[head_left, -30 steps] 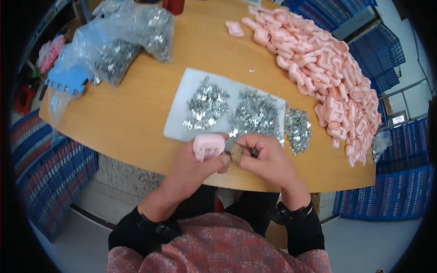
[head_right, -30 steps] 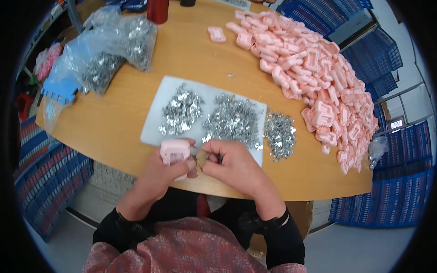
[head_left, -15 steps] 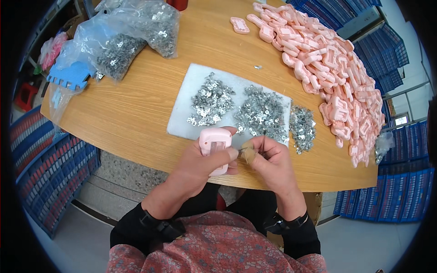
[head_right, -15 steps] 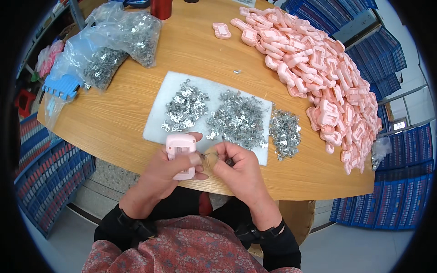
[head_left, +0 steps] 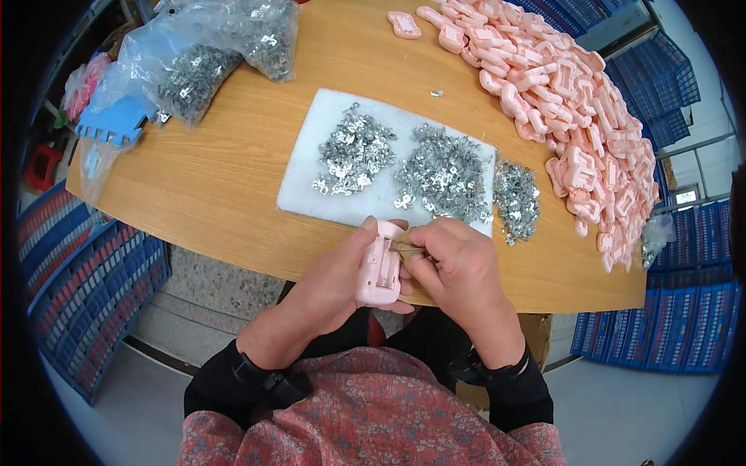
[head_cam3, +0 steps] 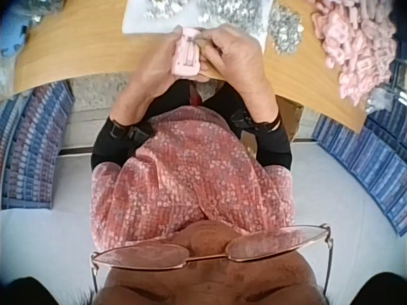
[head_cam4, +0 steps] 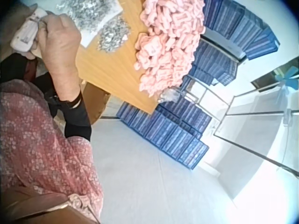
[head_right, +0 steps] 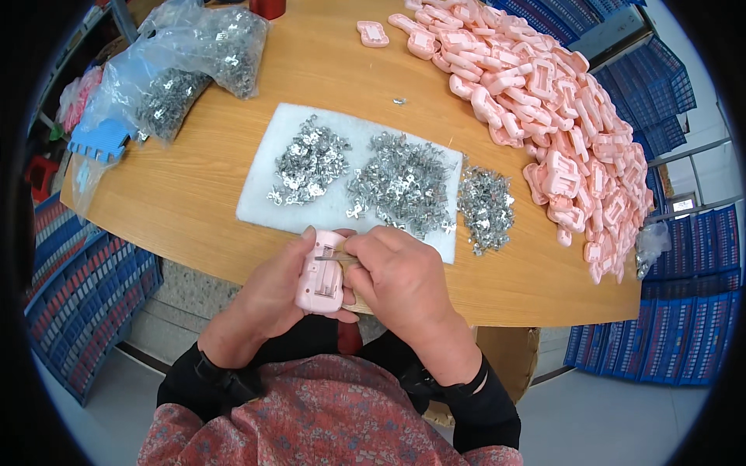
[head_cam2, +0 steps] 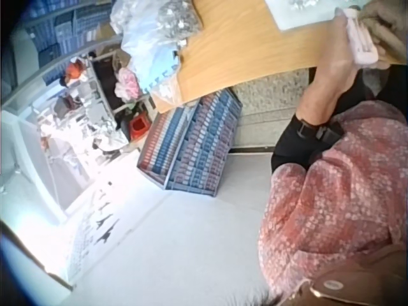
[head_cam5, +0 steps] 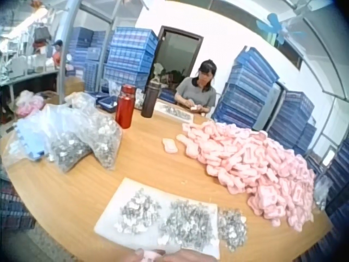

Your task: The person sits at a table and assembles small pink plastic devices by inserting metal components into them using a small tool. They pick up the plastic housing, insert the metal parts, and place the finished units into a pile on the table.

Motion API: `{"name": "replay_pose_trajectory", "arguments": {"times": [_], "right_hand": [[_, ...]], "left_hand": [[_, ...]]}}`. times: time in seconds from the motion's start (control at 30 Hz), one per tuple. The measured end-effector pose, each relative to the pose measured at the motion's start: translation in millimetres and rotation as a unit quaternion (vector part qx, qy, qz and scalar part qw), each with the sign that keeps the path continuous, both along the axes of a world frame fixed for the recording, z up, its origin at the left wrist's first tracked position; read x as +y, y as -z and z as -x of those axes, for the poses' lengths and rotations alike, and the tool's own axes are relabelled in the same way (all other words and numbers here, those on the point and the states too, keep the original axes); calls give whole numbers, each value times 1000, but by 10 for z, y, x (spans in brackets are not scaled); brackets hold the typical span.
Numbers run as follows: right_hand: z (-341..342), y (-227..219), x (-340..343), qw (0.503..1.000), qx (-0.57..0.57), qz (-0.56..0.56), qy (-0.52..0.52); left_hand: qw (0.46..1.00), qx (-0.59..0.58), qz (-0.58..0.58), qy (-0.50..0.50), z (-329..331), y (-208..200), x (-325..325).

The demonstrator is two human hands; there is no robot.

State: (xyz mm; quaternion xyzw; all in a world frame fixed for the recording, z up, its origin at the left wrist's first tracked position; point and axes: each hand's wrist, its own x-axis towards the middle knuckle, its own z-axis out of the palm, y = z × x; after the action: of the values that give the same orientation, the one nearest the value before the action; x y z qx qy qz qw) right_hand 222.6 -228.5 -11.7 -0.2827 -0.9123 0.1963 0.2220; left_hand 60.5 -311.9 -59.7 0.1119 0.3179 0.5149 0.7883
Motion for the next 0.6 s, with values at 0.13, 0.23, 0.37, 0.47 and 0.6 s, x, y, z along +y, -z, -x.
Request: {"name": "replay_pose_trajectory", "arguments": {"times": [0.13, 0.23, 0.37, 0.47, 0.6], "right_hand": [[3, 16, -107, 998, -23, -51, 2], [-39, 4, -171, 1000, -20, 8, 22], [-91, -20, -188, 998, -59, 0, 0], [-98, -60, -189, 998, -67, 17, -6], [-140, -75, -201, 993, -114, 22, 4]], "left_hand": [[1000, 19, 11, -2, -43, 18, 5], [1000, -3, 15, -2, -35, 78, 15], [1000, -11, 18, -1, -31, 76, 23], [1000, 0, 18, -5, -40, 40, 12], [1000, 7, 14, 6, -17, -25, 38]]}}
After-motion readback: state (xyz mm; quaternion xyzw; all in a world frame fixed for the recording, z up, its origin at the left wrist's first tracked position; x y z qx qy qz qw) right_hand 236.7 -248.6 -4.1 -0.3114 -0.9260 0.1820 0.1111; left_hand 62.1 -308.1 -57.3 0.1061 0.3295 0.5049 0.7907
